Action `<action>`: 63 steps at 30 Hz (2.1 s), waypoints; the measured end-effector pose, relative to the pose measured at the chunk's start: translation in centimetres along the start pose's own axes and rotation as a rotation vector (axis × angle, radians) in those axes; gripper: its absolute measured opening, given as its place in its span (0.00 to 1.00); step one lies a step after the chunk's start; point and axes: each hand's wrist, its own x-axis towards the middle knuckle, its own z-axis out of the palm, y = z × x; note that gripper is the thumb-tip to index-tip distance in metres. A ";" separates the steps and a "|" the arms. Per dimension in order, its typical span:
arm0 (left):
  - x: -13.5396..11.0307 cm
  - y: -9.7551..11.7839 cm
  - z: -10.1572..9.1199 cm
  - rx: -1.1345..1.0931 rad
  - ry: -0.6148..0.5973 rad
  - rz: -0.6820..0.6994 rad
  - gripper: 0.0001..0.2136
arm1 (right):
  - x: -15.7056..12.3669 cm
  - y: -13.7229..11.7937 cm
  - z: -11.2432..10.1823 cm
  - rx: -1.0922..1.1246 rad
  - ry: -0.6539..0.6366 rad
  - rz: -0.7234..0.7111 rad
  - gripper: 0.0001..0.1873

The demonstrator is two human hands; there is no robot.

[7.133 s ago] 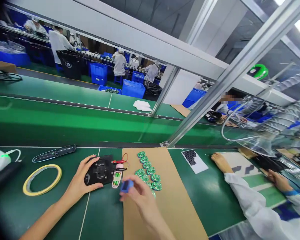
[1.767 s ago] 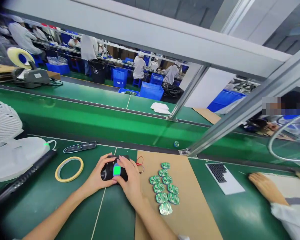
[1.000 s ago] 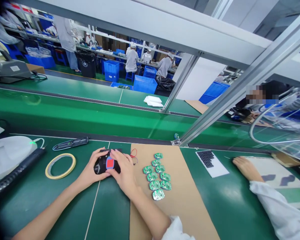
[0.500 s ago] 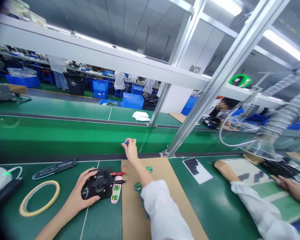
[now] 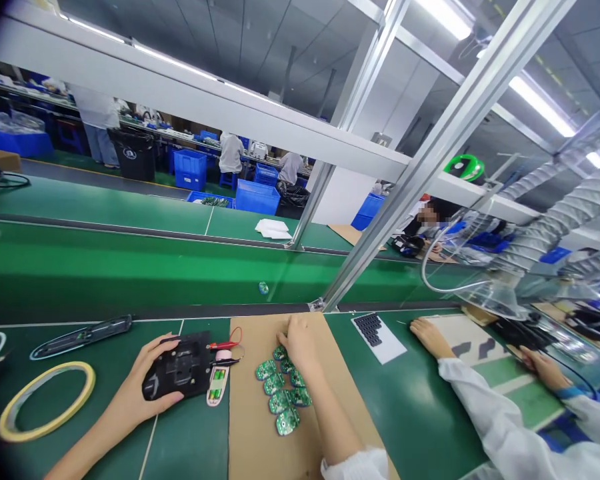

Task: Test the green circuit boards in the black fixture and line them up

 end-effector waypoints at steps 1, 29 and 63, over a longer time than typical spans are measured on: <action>0.0 0.2 -0.1 -0.009 -0.010 -0.010 0.26 | -0.4 -0.6 -0.1 0.045 0.012 -0.024 0.07; 0.4 1.7 -0.3 -0.100 0.018 0.001 0.28 | -7.9 -11.6 7.9 0.500 0.031 -0.719 0.27; 0.3 0.4 -0.6 -0.019 -0.011 -0.005 0.27 | 0.6 0.2 1.1 0.215 0.269 -0.082 0.13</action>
